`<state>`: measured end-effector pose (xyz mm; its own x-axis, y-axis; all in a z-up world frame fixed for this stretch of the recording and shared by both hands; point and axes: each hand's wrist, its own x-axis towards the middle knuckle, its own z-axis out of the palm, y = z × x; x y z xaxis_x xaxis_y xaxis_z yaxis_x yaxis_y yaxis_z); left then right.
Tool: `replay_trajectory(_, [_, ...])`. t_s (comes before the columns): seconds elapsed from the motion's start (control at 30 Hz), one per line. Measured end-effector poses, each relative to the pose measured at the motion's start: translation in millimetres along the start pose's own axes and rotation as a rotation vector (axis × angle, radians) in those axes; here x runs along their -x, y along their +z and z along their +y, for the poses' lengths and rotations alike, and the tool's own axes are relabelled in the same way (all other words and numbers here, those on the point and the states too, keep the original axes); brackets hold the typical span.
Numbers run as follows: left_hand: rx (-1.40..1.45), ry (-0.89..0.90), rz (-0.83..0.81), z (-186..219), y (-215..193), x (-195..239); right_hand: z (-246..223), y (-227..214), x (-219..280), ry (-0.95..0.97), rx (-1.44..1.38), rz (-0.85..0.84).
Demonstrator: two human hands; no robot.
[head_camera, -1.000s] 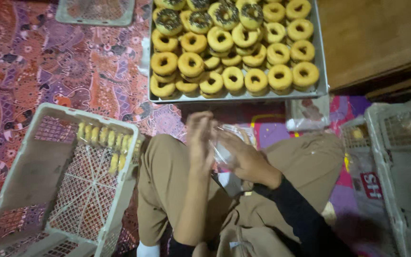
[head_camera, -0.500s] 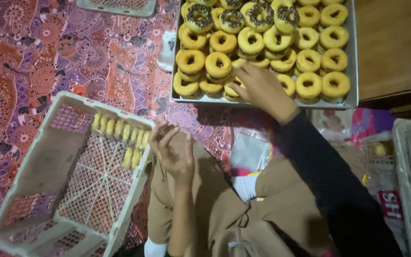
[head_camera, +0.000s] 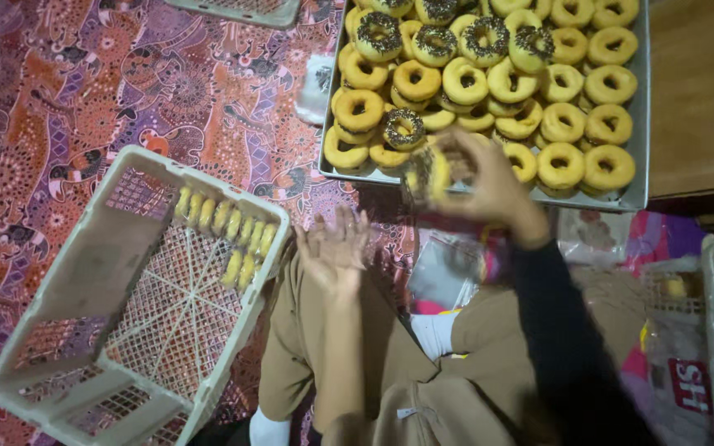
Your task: The person sits on a patterned floor mat and repeatedly picks up donuts from a metal tray. They place each donut into a clear plastic bag and then put the bagged donut into a white plastic crate. The process is repeated for multiple donuts.
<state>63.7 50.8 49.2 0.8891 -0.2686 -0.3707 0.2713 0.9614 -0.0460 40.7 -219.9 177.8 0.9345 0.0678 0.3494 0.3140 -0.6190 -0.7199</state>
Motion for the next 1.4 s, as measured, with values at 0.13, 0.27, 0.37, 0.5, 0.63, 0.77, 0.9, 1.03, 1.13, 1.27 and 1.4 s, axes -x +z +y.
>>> replay_trajectory(0.13, [0.183, -0.093, -0.002, -25.4, -17.2, -4.2, -42.2, 57.5, 132.4, 0.215, -0.725, 0.248])
replay_trajectory(0.27, [0.265, -0.099, -0.053, -60.8, -11.6, 21.6, -87.6, 87.8, 166.5, 0.343, -0.204, 0.418])
replay_trajectory(0.37, [0.081, -0.133, -0.331, -83.8, 3.9, 55.2, -104.1, 80.5, 133.0, 0.471, 0.140, 0.394])
replay_trajectory(0.5, [-0.141, -0.054, -0.518, -84.2, 27.3, 65.8, -105.2, 70.6, 110.9, 0.232, 0.098, 0.355])
replay_trajectory(0.63, [-0.390, 0.038, -0.457, -80.7, 23.8, 71.3, -107.6, 73.8, 126.4, 0.150, -0.315, 0.457])
replay_trajectory(0.77, [-0.749, 0.231, -0.110, -97.1, -8.0, 97.5, -110.7, 56.8, 138.8, 0.252, -0.145, 0.549])
replay_trajectory(0.9, [-1.332, 0.317, -0.509, -92.1, 11.3, 96.4, -100.7, 6.3, 132.9, 0.027, -0.169, -0.105])
replay_trajectory(1.03, [-1.866, 0.333, -1.037, -76.3, 76.6, 97.7, -107.9, -27.9, 144.8, 0.239, -0.217, 0.156])
replay_trajectory(1.13, [-1.951, 0.663, -1.108, -69.3, 116.8, 125.9, -121.1, -37.2, 150.0, 0.285, -0.512, 0.325])
replay_trajectory(1.27, [-1.857, 0.962, -1.290, -74.8, 145.3, 150.9, -129.5, -42.3, 145.3, -0.059, -0.150, 0.258])
replay_trajectory(1.4, [-1.756, 0.869, -1.206, -79.2, 156.0, 164.5, -123.5, -31.7, 146.1, -0.282, 0.207, 0.385])
